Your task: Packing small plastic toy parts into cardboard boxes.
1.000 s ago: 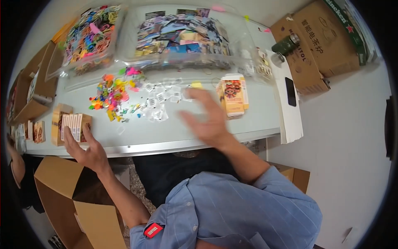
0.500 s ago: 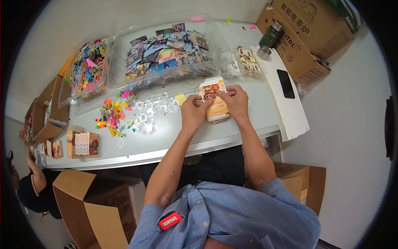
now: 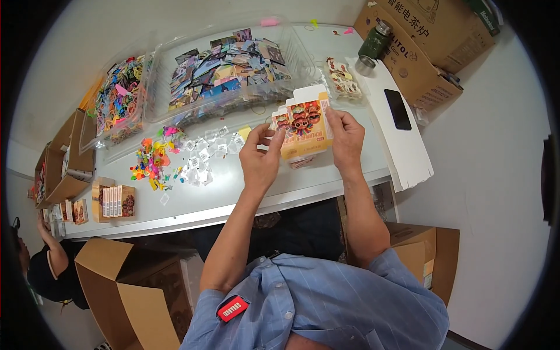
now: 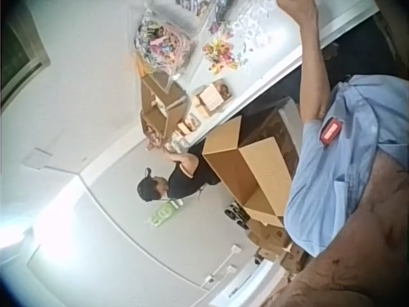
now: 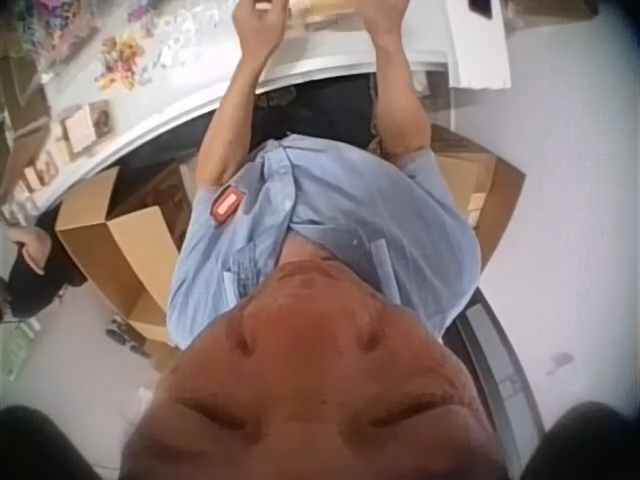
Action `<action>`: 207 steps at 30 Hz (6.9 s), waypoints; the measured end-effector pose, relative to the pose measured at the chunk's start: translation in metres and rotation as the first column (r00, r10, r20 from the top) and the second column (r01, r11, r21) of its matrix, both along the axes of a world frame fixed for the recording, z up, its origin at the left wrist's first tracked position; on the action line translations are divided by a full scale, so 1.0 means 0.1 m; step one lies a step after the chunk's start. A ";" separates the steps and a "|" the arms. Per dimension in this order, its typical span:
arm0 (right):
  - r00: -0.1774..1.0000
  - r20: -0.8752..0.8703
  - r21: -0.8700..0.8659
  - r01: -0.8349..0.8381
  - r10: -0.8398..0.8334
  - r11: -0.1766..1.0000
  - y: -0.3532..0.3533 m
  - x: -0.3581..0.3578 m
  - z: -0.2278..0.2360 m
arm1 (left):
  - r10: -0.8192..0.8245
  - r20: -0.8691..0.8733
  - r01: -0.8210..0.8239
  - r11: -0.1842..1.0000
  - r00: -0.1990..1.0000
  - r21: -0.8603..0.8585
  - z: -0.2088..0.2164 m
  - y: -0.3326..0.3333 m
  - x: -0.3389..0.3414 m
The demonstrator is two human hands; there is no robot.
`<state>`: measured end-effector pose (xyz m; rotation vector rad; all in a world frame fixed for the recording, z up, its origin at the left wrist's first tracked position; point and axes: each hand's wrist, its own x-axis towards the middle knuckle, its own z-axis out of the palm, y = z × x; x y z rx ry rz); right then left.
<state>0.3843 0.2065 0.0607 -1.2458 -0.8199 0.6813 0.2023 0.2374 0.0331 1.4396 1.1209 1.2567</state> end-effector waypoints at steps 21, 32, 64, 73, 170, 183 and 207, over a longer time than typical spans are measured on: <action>0.709 -0.161 -0.222 -0.704 0.687 0.675 -0.78 -1.60 0.03 | -0.416 0.396 0.549 0.768 0.819 -0.330 0.17 -0.72 -1.50; 0.531 -0.206 -0.128 -0.848 0.822 0.515 -0.84 -1.45 -0.14 | -0.155 0.424 0.349 0.832 0.892 -0.431 -0.13 -0.92 -1.62; 0.664 -0.219 -0.116 -0.745 0.715 0.656 -1.23 -1.85 -0.88 | 0.280 0.346 -0.190 0.943 0.896 -0.272 -0.53 -1.74 -1.69; 0.507 -0.139 -0.161 -0.859 0.850 0.486 -1.19 -1.71 -0.99 | 0.189 0.378 -0.037 0.927 0.906 -0.374 -0.72 -1.95 -1.85; -0.201 0.714 -0.629 -0.604 0.671 0.489 2.70 -1.02 0.49 | -0.068 0.082 0.085 0.972 0.994 -0.219 -0.45 -0.43 -1.78; -0.078 0.773 -0.474 -0.732 0.630 0.490 2.74 -0.95 0.60 | -0.036 0.085 0.054 0.975 0.996 -0.215 -0.38 -0.40 -1.78; 0.646 0.626 -0.001 -0.559 0.437 0.829 1.99 -0.55 0.84 | -0.014 0.158 0.055 0.965 0.987 -0.258 -0.50 -0.40 -1.77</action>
